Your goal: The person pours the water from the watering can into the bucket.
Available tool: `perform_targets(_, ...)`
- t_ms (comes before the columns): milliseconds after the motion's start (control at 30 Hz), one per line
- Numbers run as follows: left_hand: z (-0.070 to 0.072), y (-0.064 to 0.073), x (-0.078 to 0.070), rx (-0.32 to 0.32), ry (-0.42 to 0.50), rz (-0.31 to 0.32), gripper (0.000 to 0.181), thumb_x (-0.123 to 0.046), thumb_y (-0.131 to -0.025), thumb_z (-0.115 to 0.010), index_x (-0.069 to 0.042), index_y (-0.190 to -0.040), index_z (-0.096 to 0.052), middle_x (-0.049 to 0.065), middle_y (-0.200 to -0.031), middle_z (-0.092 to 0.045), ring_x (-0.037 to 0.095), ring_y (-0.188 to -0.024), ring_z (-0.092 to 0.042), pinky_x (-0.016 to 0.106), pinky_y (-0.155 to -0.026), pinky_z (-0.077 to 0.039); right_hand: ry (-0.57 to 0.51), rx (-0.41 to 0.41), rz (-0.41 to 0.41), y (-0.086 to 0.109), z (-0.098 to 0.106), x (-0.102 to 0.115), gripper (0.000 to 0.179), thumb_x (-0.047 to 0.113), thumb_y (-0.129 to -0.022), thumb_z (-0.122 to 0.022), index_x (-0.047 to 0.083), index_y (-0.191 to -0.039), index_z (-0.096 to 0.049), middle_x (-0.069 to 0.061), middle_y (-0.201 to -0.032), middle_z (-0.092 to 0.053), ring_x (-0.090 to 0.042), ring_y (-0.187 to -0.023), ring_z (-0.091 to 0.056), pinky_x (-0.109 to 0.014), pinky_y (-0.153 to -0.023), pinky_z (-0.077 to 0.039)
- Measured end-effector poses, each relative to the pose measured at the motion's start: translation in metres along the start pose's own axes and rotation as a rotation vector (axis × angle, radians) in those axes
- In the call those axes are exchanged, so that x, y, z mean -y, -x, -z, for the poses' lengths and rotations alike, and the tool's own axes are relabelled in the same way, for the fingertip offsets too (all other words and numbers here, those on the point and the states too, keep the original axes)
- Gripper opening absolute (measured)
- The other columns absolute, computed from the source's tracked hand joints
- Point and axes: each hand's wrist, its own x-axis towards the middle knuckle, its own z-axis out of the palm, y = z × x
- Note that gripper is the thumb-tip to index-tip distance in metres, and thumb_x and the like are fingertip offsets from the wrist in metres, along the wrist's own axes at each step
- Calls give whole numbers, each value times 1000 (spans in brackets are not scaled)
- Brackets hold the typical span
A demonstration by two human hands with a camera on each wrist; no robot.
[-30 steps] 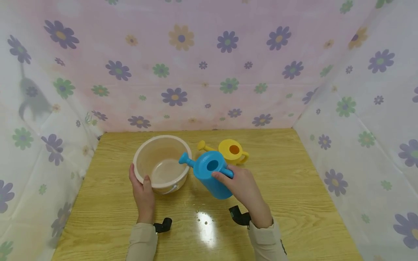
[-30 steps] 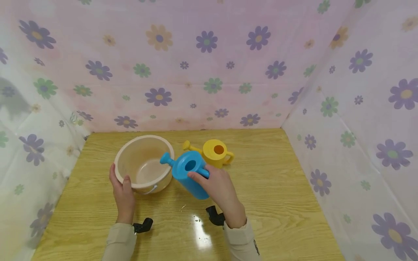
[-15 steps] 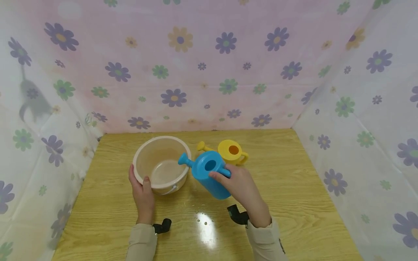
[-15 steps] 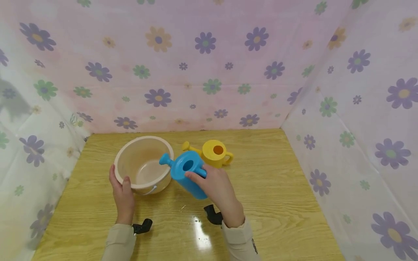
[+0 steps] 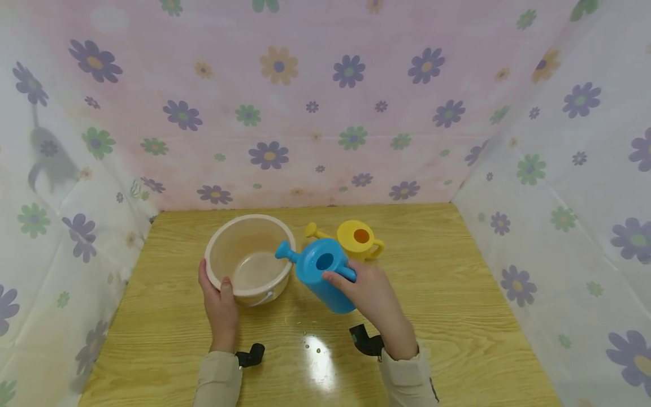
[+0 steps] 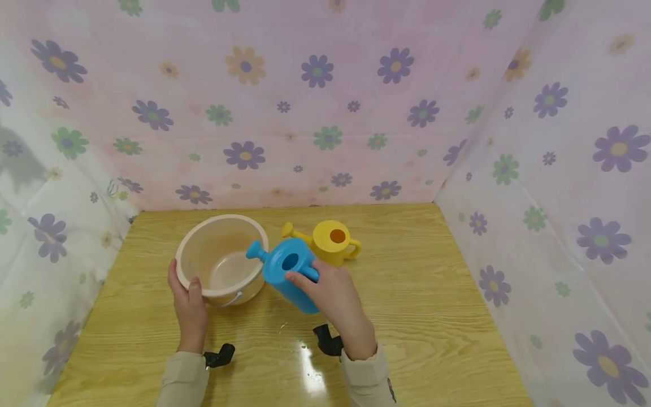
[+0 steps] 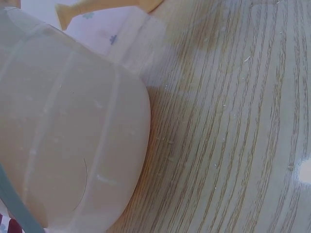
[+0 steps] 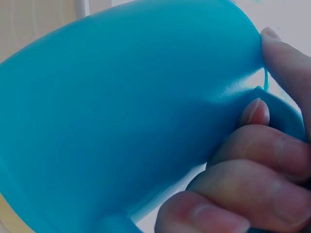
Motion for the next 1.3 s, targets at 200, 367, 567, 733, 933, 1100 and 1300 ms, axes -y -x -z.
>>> perform_targets(200,1,-1,0,1,12,-7,59,-15,-91,-42,-39,-140,-18,-6,-143,-26,18,-125,-31,36,-100,-26,-27,14,25,1,-1,-2,41,60,-77,-52,20,-71,-52,9,-66,-54,-10,-72,-60,-36,-64,-50)
perform_targets(367,2,1,2,5,3,1,59,-16,-91,-42,-40,-139,-17,-5,-143,-25,20,-126,-30,36,-100,-25,-75,31,17,6,-2,-3,37,57,-79,-53,21,-75,-56,8,-75,-60,-11,-75,-60,-35,-65,-50)
perform_targets(567,2,2,2,24,-8,23,58,-19,-92,-41,-43,-138,-16,-9,-143,-24,17,-127,-29,37,-101,-23,-110,6,2,8,-8,-6,38,57,-78,-54,20,-77,-57,7,-75,-60,-9,-72,-59,-33,-63,-49)
perform_targets(733,3,6,2,35,-10,36,58,-19,-93,-41,-44,-138,-15,-10,-144,-23,17,-127,-28,37,-102,-23,-109,-4,20,10,-11,-10,40,58,-76,-55,18,-70,-51,7,-61,-50,-6,-62,-53,-27,-58,-46)
perform_targets(933,4,7,2,26,-16,15,59,-18,-92,-41,-42,-139,-15,-9,-144,-23,17,-127,-28,36,-101,-23,-143,2,30,11,-12,-12,40,56,-76,-57,17,-68,-49,6,-58,-45,-8,-60,-52,-26,-56,-44)
perform_targets(1100,3,5,0,31,-8,1,59,-18,-92,-41,-42,-139,-15,-10,-144,-23,17,-127,-28,35,-101,-24,-150,-12,55,11,-12,-12,39,54,-77,-56,18,-67,-47,6,-55,-39,-8,-56,-49,-25,-53,-43)
perform_targets(1300,2,4,-1,28,0,-18,58,-17,-93,-40,-40,-139,-15,-9,-143,-24,18,-127,-29,34,-100,-24,-167,-26,68,10,-12,-12,37,54,-78,-56,19,-68,-49,8,-58,-46,-7,-58,-52,-25,-55,-45)
